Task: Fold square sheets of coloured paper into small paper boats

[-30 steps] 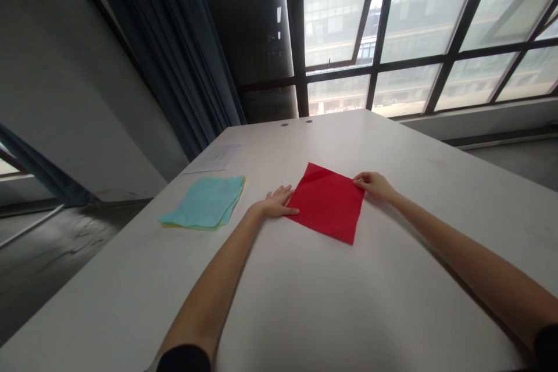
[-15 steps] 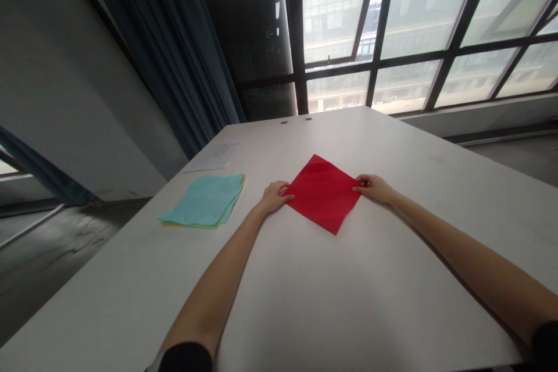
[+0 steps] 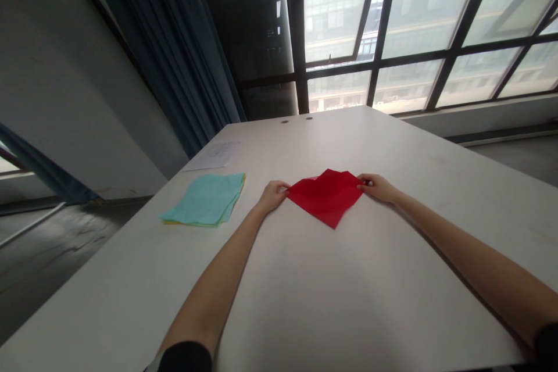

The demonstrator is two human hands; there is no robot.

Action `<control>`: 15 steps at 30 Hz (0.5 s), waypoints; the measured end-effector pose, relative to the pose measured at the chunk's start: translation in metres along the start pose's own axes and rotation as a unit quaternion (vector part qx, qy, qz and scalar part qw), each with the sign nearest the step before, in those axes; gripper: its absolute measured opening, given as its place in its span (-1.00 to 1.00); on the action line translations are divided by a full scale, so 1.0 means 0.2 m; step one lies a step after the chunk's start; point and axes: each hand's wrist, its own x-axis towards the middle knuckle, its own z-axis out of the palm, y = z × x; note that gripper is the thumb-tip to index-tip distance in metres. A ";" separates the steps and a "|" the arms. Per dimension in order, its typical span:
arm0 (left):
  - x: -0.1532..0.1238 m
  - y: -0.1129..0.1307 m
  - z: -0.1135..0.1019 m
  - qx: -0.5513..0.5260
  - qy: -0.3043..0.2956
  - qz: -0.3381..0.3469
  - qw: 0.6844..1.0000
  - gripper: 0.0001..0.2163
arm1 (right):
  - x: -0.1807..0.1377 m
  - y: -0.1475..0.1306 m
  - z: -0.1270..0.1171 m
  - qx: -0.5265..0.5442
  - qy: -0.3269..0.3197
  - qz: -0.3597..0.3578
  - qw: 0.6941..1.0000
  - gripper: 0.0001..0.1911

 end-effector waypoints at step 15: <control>-0.01 0.05 0.02 0.123 0.006 -0.007 0.992 -0.79 | 0.00 -0.07 -0.04 -0.087 -0.022 -0.060 0.994 -0.63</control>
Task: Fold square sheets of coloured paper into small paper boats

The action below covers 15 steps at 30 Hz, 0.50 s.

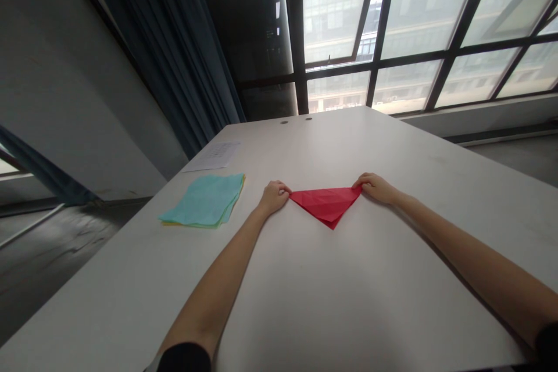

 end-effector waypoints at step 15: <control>-0.04 0.41 0.08 0.088 -0.082 0.104 0.987 -0.77 | 0.00 -0.34 0.01 -0.194 -0.054 -0.055 0.978 -0.72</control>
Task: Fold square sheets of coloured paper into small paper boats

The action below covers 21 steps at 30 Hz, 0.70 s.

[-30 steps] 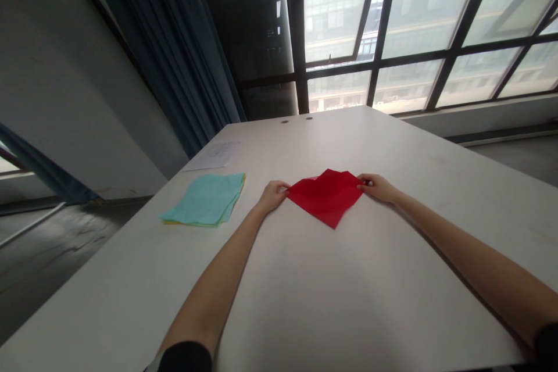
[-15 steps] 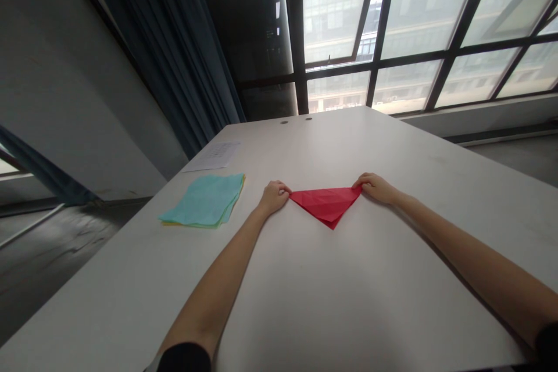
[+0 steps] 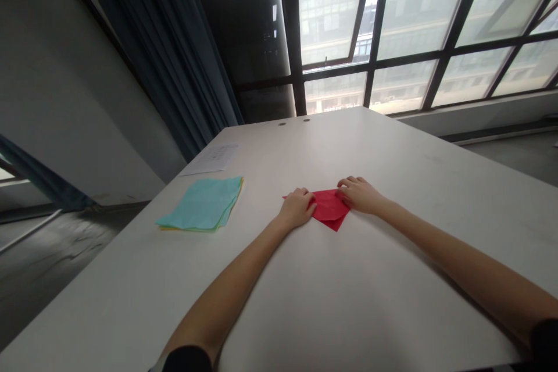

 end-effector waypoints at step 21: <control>-0.03 -0.03 0.00 -0.001 -0.216 -0.147 0.965 -0.02 | -0.07 0.13 0.14 0.109 -0.126 0.090 0.982 -0.08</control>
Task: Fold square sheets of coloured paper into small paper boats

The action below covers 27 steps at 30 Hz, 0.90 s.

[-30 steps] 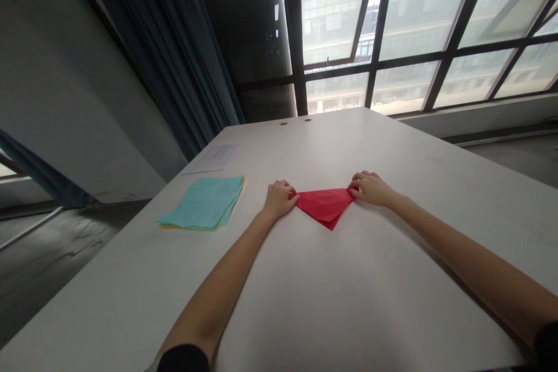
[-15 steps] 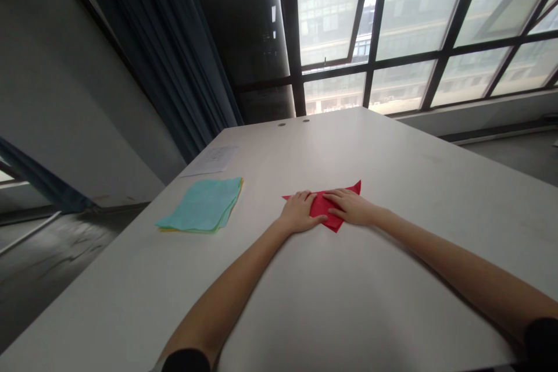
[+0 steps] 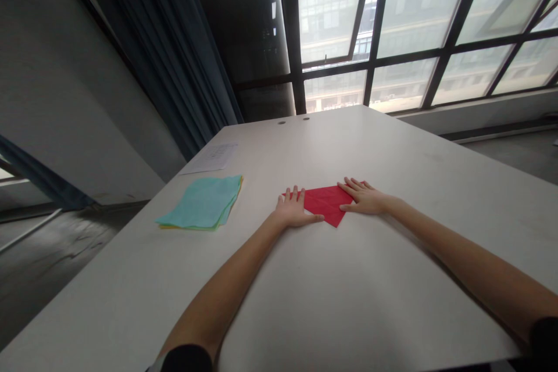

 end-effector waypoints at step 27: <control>0.01 -0.06 -0.09 0.022 0.031 0.084 0.996 -0.10 | -0.03 0.03 0.02 -0.011 0.079 -0.069 0.994 -0.05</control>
